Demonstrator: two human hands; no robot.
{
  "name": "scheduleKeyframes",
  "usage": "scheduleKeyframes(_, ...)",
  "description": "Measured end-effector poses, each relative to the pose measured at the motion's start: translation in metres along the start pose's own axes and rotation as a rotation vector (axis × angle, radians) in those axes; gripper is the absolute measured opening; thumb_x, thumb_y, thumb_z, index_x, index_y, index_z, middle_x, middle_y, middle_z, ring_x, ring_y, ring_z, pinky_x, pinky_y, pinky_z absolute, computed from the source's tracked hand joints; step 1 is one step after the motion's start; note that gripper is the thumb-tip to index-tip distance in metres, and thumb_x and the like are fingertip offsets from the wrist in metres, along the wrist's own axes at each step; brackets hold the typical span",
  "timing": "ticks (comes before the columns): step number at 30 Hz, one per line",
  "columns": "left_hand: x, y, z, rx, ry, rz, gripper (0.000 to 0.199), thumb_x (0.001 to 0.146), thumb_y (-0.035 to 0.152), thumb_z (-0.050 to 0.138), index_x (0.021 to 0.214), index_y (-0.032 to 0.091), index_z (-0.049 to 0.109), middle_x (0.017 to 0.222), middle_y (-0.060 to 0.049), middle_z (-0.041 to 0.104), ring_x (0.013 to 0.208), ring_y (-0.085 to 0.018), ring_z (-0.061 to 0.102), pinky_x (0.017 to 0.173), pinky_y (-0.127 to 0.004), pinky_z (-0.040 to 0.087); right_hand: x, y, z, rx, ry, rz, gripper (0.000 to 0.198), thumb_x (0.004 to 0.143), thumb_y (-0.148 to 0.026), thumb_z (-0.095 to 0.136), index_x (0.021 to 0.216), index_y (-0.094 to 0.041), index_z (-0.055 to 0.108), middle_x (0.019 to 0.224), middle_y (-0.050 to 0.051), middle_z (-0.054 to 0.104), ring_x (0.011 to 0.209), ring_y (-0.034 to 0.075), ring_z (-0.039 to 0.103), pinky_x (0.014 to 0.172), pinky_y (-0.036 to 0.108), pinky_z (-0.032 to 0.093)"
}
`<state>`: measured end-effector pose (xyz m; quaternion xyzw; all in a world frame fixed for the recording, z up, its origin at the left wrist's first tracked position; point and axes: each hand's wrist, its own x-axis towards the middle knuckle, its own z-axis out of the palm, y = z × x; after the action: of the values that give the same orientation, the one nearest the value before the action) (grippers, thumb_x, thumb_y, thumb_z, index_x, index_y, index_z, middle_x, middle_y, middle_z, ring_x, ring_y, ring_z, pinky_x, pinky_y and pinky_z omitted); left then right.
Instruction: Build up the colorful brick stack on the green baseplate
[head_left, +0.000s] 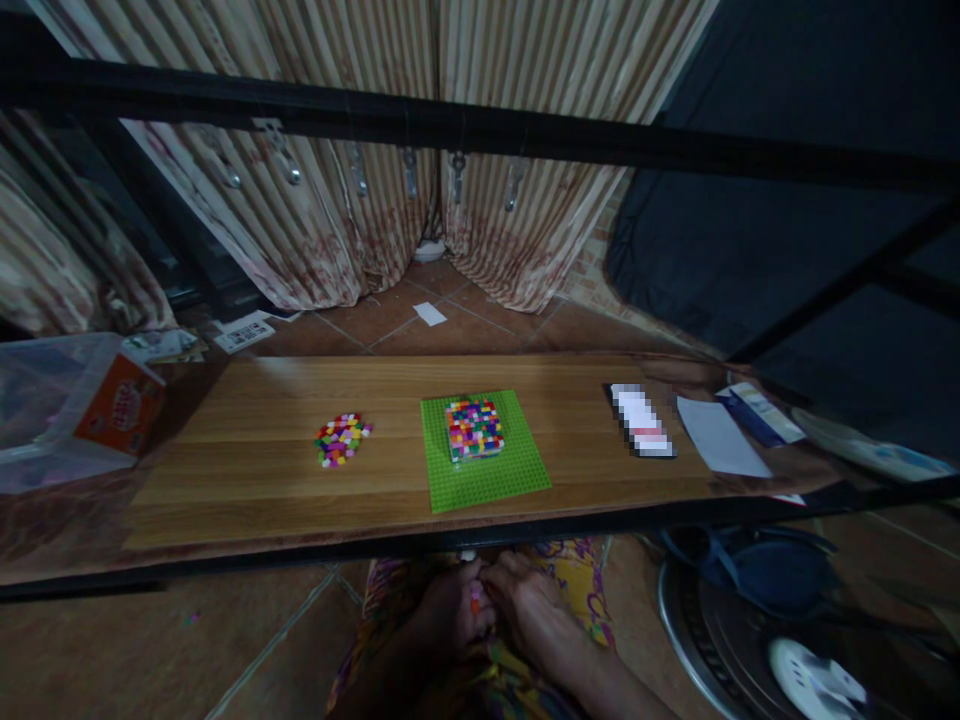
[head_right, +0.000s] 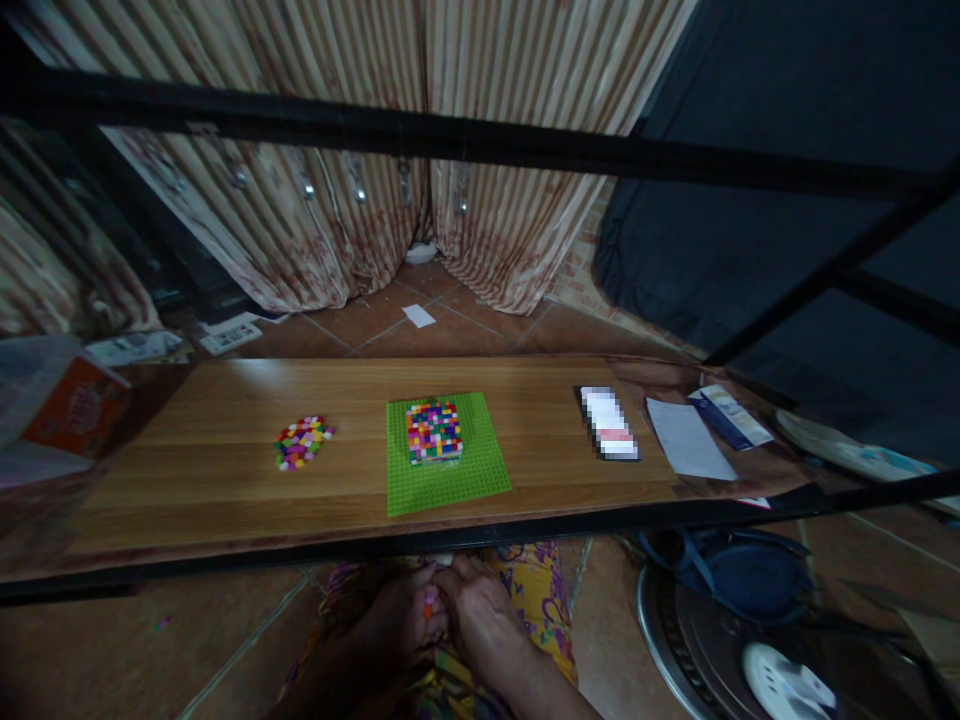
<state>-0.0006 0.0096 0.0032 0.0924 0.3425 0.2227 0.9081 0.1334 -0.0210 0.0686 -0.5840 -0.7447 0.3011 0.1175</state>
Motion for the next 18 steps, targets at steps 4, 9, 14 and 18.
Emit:
scheduleKeyframes(4, 0.003, -0.004, 0.002, 0.011, 0.098, 0.019, 0.019, 0.08, 0.036, 0.055, 0.076, 0.019, 0.051, 0.064, 0.001, 0.052, 0.063, -0.013, 0.052, 0.065, -0.025, 0.039, 0.0, 0.001, -0.001, 0.003, -0.02, -0.005, 0.038, 0.084, -0.009, 0.047, 0.113, -0.028, 0.062, 0.096, 0.004, 0.062, 0.091, 0.017, 0.055, 0.078, 0.024, 0.04)
scheduleKeyframes(9, 0.001, -0.006, -0.002, 0.012, 0.095, 0.051, 0.023, 0.083, 0.038, 0.051, 0.088, 0.016, 0.055, 0.076, -0.003, 0.06, 0.074, -0.016, 0.058, 0.072, -0.028, 0.041, 0.0, 0.0, -0.003, 0.03, -0.023, -0.007, 0.038, 0.087, -0.01, 0.044, 0.117, -0.025, 0.061, 0.097, 0.006, 0.061, 0.094, 0.018, 0.056, 0.08, 0.025, 0.042)
scheduleKeyframes(14, -0.002, -0.004, 0.003, -0.015, 0.078, 0.01, 0.024, 0.084, 0.038, 0.051, 0.082, 0.015, 0.056, 0.076, -0.003, 0.059, 0.068, -0.014, 0.056, 0.069, -0.026, 0.041, 0.0, 0.001, -0.009, 0.154, 0.044, 0.01, 0.031, 0.09, -0.012, 0.041, 0.105, -0.023, 0.066, 0.093, 0.005, 0.062, 0.09, 0.016, 0.057, 0.079, 0.025, 0.043)
scheduleKeyframes(18, -0.004, -0.001, 0.011, -0.056, 0.01, 0.002, 0.021, 0.083, 0.036, 0.055, 0.079, 0.016, 0.056, 0.069, 0.001, 0.053, 0.058, -0.008, 0.048, 0.062, -0.021, 0.037, 0.002, 0.002, -0.014, 0.242, 0.09, 0.07, 0.025, 0.089, -0.015, 0.045, 0.1, -0.023, 0.066, 0.091, 0.003, 0.064, 0.085, 0.015, 0.06, 0.078, 0.025, 0.044)
